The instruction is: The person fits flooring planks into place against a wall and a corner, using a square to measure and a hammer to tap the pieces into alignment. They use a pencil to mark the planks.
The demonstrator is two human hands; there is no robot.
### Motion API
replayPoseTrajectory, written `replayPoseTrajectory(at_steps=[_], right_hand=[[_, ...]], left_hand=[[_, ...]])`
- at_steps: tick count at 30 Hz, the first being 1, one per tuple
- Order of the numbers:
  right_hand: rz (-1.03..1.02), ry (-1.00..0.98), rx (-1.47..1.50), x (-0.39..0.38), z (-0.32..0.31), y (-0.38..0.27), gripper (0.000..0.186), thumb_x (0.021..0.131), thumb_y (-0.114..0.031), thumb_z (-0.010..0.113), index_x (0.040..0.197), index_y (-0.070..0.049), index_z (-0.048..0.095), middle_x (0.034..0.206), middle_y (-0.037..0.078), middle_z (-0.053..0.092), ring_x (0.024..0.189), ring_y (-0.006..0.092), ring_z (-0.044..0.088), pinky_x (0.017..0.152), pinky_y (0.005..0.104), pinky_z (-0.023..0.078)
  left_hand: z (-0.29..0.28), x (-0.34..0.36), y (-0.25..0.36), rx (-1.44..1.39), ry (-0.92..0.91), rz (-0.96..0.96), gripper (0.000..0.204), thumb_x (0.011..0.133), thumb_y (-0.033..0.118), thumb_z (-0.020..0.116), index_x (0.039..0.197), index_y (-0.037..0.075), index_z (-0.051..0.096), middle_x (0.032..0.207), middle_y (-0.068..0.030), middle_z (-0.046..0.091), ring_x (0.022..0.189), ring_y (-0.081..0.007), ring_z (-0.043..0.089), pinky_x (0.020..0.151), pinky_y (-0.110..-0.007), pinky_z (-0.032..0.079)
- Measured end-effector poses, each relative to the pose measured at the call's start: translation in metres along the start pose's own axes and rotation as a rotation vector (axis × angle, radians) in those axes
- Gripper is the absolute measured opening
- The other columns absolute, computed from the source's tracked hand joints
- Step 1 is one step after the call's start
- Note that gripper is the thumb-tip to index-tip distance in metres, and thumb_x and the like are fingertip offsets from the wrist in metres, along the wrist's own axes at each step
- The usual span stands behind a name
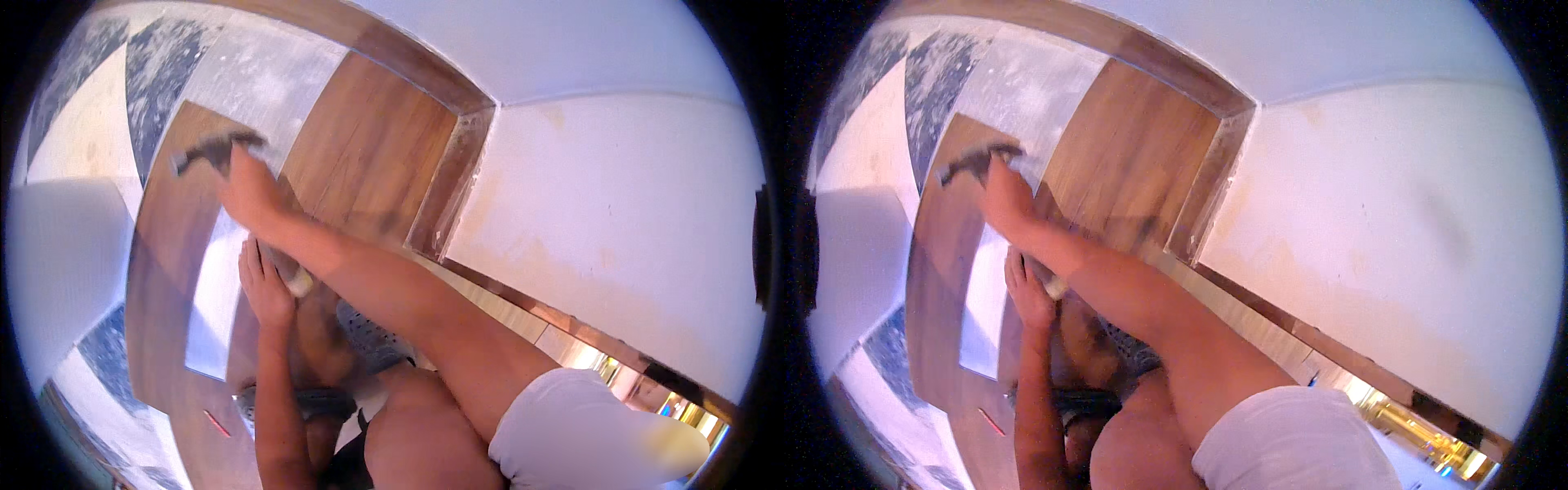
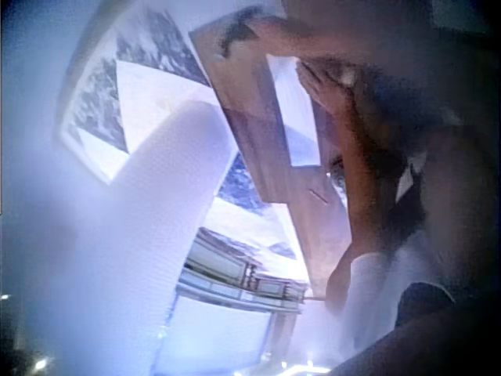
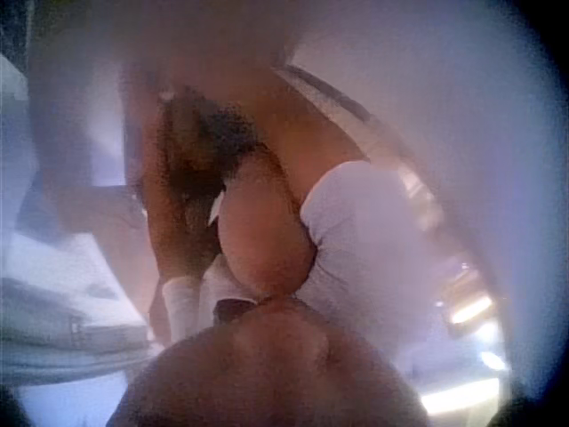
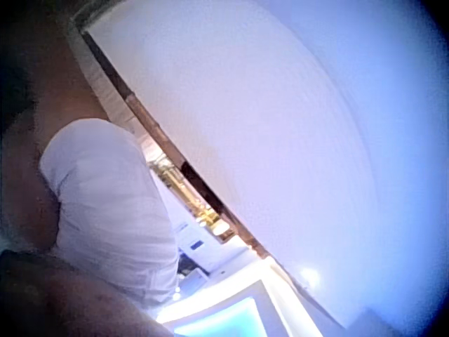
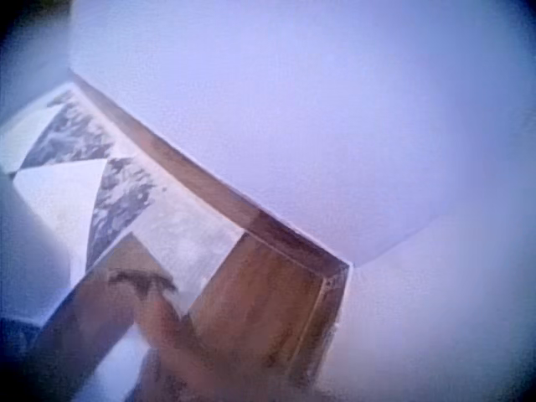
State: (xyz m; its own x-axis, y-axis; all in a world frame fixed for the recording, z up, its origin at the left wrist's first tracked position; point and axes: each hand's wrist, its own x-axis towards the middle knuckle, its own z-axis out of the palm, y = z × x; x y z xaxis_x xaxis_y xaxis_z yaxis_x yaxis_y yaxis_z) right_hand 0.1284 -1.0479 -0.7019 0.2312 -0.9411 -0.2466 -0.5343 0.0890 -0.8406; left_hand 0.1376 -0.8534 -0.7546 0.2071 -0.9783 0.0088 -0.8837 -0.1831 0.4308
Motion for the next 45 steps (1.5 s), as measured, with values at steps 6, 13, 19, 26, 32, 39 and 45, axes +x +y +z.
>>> replayPoseTrajectory(at_steps=[6, 13, 19, 26, 32, 39, 45], right_hand=[[0.159, -0.263, -0.125, -0.127, -0.076, 0.034, 0.047, 0.09, -0.036, 0.07, 0.115, 0.001, 0.057, 0.092, 0.029, 0.068, 0.088, 0.048, 0.067, 0.079, 0.0544, 0.053], [0.093, -0.488, -0.429, -0.219, -0.135, 0.103, 0.048, 0.09, -0.04, 0.067, 0.116, -0.002, 0.053, 0.084, 0.026, 0.07, 0.079, 0.0464, 0.07, 0.072, 0.0573, 0.056], [0.291, -0.536, -0.559, -0.217, -0.154, 0.115, 0.051, 0.09, -0.037, 0.067, 0.121, 0.0, 0.049, 0.085, 0.027, 0.07, 0.08, 0.0459, 0.07, 0.071, 0.0562, 0.056], [0.286, -0.448, -0.538, -0.206, -0.154, 0.135, 0.052, 0.09, -0.035, 0.068, 0.122, 0.0, 0.048, 0.084, 0.025, 0.071, 0.079, 0.0451, 0.07, 0.073, 0.0564, 0.056], [0.242, -0.363, -0.559, -0.193, -0.153, 0.138, 0.045, 0.089, -0.033, 0.07, 0.116, -0.002, 0.052, 0.092, 0.024, 0.071, 0.083, 0.0434, 0.07, 0.075, 0.0556, 0.055], [0.231, -0.367, -0.587, -0.186, -0.144, 0.148, 0.042, 0.088, -0.031, 0.07, 0.113, -0.002, 0.053, 0.099, 0.023, 0.069, 0.09, 0.0438, 0.069, 0.077, 0.0528, 0.055], [0.148, -0.323, -0.595, -0.192, -0.144, 0.159, 0.045, 0.088, -0.034, 0.07, 0.113, -0.001, 0.053, 0.096, 0.025, 0.069, 0.083, 0.0432, 0.069, 0.075, 0.0536, 0.055]], left_hand=[[-0.002, 0.041, -0.025, -0.142, 0.106, 0.085, 0.039, 0.097, 0.017, 0.059, 0.13, -0.002, 0.058, 0.132, -0.0225, 0.057, 0.124, -0.0403, 0.052, 0.108, -0.049, 0.038], [0.002, 0.152, 0.022, -0.177, 0.02, 0.229, 0.042, 0.092, 0.013, 0.067, 0.13, -0.003, 0.058, 0.125, -0.0242, 0.06, 0.118, -0.0417, 0.054, 0.102, -0.048, 0.043], [0.032, 0.208, 0.065, -0.162, 0.05, -0.018, 0.046, 0.082, 0.016, 0.079, 0.12, -0.004, 0.062, 0.11, -0.0251, 0.061, 0.105, -0.0424, 0.056, 0.093, -0.051, 0.044], [0.033, 0.214, 0.085, -0.129, 0.032, -0.168, 0.042, 0.072, 0.013, 0.084, 0.105, -0.001, 0.063, 0.103, -0.0239, 0.061, 0.101, -0.0425, 0.056, 0.091, -0.051, 0.042], [0.043, 0.205, 0.092, -0.115, 0.121, -0.134, 0.041, 0.072, 0.008, 0.082, 0.106, -0.001, 0.061, 0.107, -0.0241, 0.059, 0.105, -0.043, 0.052, 0.093, -0.052, 0.039], [0.04, 0.2, 0.082, -0.055, 0.107, -0.106, 0.042, 0.075, 0.02, 0.084, 0.107, 0.001, 0.064, 0.104, -0.0229, 0.061, 0.102, -0.0416, 0.055, 0.09, -0.053, 0.042], [0.027, 0.19, 0.094, -0.134, 0.046, -0.108, 0.045, 0.08, 0.012, 0.077, 0.121, -0.002, 0.061, 0.118, -0.0264, 0.055, 0.11, -0.0425, 0.051, 0.096, -0.052, 0.04]])
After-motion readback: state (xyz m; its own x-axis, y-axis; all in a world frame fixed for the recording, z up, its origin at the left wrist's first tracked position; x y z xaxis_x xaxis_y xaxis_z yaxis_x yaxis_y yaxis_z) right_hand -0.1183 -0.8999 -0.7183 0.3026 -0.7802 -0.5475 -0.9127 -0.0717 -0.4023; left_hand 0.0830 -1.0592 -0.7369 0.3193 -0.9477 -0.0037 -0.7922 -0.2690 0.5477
